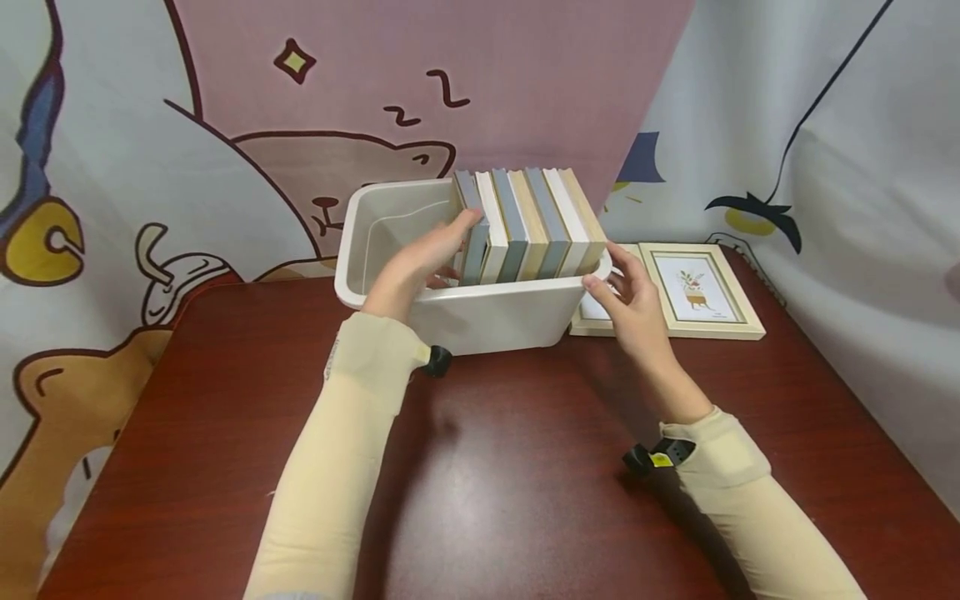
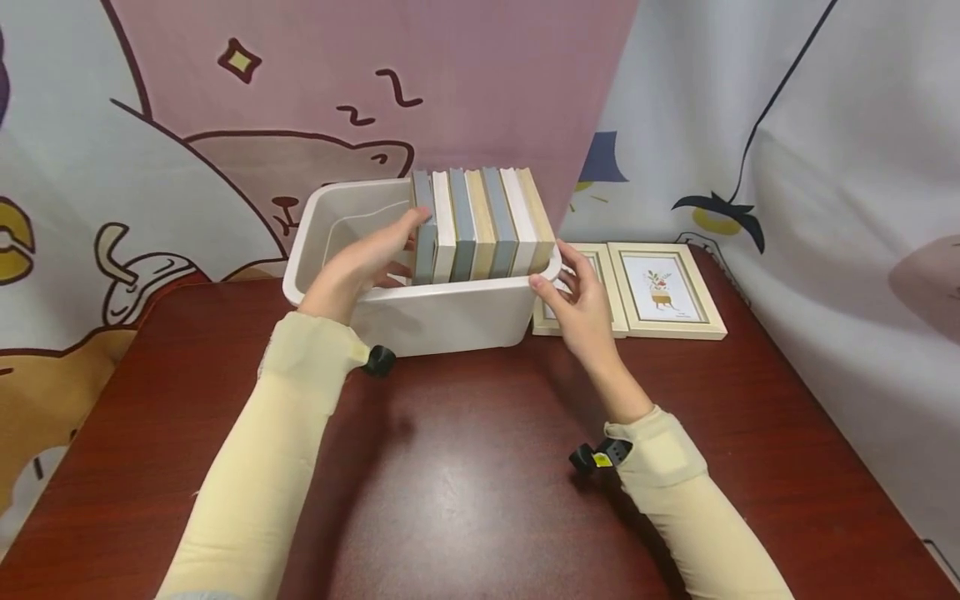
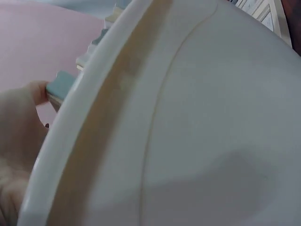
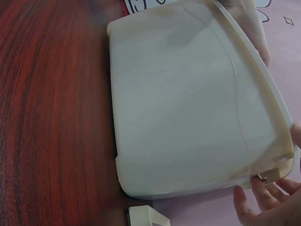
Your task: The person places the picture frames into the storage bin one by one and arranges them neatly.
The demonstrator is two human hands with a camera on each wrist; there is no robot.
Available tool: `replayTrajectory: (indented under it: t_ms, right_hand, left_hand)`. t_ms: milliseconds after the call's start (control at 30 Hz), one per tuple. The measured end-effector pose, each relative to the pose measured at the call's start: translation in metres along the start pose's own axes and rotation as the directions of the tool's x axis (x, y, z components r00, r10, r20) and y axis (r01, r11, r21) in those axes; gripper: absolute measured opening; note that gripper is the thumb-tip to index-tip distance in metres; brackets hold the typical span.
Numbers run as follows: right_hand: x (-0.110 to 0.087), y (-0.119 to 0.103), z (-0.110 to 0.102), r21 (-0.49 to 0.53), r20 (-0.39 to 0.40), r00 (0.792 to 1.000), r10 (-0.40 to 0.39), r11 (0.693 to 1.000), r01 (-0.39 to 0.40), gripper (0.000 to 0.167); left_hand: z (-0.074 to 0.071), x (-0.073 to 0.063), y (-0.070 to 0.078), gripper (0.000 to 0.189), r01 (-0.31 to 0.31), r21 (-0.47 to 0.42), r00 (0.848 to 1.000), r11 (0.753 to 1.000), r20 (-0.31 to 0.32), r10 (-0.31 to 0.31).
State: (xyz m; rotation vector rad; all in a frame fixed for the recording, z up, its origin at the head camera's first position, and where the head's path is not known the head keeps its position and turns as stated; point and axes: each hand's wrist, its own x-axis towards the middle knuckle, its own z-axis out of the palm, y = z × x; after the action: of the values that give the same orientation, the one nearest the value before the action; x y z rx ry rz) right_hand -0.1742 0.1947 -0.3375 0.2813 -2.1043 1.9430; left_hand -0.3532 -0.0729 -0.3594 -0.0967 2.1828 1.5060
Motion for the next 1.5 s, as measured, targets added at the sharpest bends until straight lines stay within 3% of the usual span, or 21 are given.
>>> replayTrajectory:
  t_ms: [33,67,100,133,200,300,367,600,733,933,1167,1500]
  right_hand:
    - [0.0,0.0,0.0,-0.002,0.002,1.0,0.002,1.0,-0.002,0.056]
    - [0.0,0.001,-0.001,-0.005,0.004,1.0,0.003,1.0,-0.003,0.056]
    - [-0.001,0.001,-0.001,-0.008,0.006,1.0,0.004,1.0,-0.004,0.056]
    - [-0.001,0.001,-0.001,-0.011,0.009,1.0,0.005,1.0,-0.005,0.056]
    - [-0.001,0.001,-0.002,-0.01,0.014,1.0,0.008,1.0,-0.008,0.056]
    - [-0.002,0.0,-0.002,-0.013,0.018,1.0,0.01,1.0,-0.01,0.056]
    - [-0.002,-0.001,-0.002,-0.011,0.019,1.0,0.011,1.0,-0.011,0.057]
    - [0.001,-0.004,-0.001,-0.024,0.034,0.999,0.025,0.999,-0.025,0.058]
    - [0.002,-0.006,-0.002,-0.033,0.038,0.999,0.032,0.999,-0.03,0.059]
    - [0.001,-0.005,-0.003,-0.029,0.032,0.999,0.033,0.999,-0.032,0.059]
    - [0.001,-0.004,-0.003,-0.04,0.027,0.999,0.03,0.999,-0.029,0.059]
    - [0.002,-0.002,-0.004,-0.027,0.027,0.999,0.017,0.999,-0.017,0.058]
  left_hand:
    - [0.003,-0.025,0.01,0.082,-0.018,0.01,1.0,1.0,0.004,0.018]
    - [0.008,-0.07,0.028,0.079,0.043,0.054,0.999,0.998,0.002,-0.044]
    - [0.012,-0.098,0.04,0.076,0.035,0.045,0.999,0.998,0.006,-0.035]
    - [0.016,-0.121,0.049,0.073,0.024,0.032,1.0,0.999,0.014,-0.025]
    - [0.02,-0.149,0.061,0.066,0.019,-0.02,0.999,1.0,0.032,-0.018]
    - [0.022,-0.155,0.064,0.061,0.013,-0.087,0.999,0.996,0.045,-0.009]
    - [0.021,-0.148,0.06,0.06,-0.011,-0.106,0.998,0.994,0.053,0.016]
    - [0.015,-0.144,0.053,0.057,-0.042,0.003,0.996,0.999,0.079,0.041]
    - [0.014,-0.145,0.054,0.058,-0.058,0.007,0.995,0.998,0.079,0.057]
    - [0.014,-0.155,0.059,0.054,-0.169,0.109,0.985,0.98,-0.002,0.17]
    - [0.009,-0.159,0.056,0.049,-0.288,0.165,0.946,0.943,-0.107,0.307]
    - [-0.007,-0.169,0.052,0.049,-0.314,0.124,0.923,0.941,-0.193,0.333]
